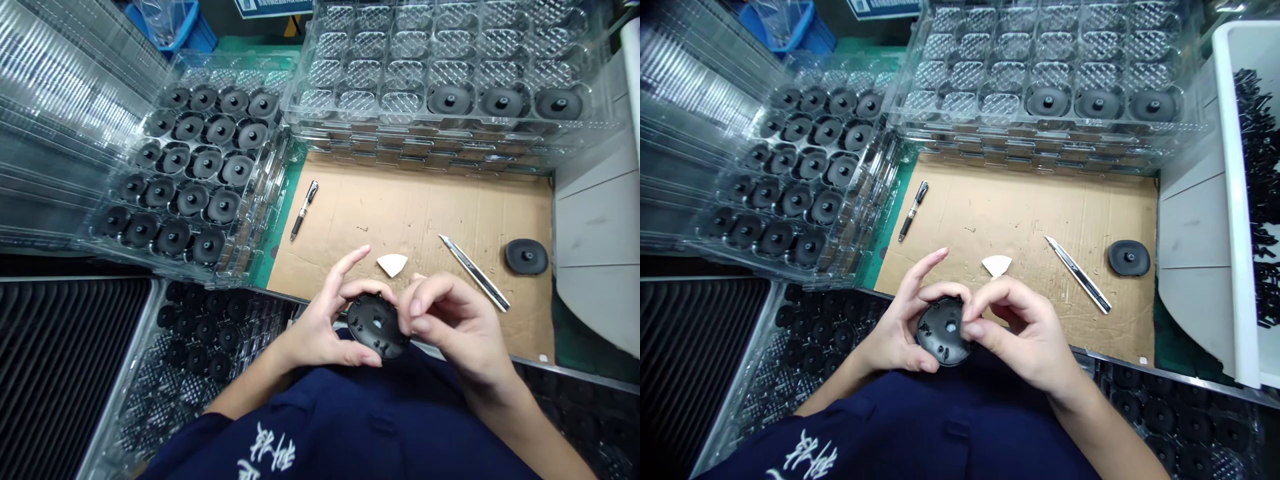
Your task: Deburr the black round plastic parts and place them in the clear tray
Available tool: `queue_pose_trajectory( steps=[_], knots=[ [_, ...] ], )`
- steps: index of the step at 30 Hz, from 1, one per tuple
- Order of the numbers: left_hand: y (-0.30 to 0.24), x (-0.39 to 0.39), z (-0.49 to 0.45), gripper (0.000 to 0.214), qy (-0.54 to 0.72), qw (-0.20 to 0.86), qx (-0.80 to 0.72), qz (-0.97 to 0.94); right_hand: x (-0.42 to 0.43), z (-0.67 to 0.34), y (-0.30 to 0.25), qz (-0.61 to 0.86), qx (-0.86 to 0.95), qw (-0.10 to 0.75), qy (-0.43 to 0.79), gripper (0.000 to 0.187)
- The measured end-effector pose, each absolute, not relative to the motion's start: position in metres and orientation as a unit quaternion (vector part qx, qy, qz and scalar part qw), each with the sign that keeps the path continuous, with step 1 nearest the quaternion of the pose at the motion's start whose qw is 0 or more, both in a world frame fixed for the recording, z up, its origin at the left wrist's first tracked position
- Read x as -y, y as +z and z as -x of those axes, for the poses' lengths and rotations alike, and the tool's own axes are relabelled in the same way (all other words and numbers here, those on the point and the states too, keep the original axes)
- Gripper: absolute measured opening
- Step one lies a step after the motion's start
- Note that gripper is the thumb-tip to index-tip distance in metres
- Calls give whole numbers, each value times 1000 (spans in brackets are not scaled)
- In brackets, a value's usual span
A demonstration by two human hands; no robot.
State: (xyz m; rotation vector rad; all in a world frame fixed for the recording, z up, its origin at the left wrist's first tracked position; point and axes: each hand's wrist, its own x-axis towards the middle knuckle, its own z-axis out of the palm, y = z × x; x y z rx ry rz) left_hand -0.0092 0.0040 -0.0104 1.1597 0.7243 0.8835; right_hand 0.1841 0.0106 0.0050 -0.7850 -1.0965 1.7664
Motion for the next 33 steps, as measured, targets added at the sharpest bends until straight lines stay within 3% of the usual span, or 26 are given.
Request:
queue_pose_trajectory(
  steps=[14, 22, 28, 33],
  knots=[
    [-4, -3, 9, 116, 468, 494, -308, -665, 15, -197, 13, 335, 543, 434, 636, 23],
    [1, -5, 9, 113, 469, 440, -307, -701, 17, -197, 3, 325, 440, 531, 647, 9],
    [3, -5, 9, 110, 463, 399, -308, -729, 20, -198, -1, 324, 465, 507, 650, 9],
    [6, -7, 11, 115, 443, 300, -322, -781, 19, -196, -5, 311, 459, 515, 653, 9]
  ],
)
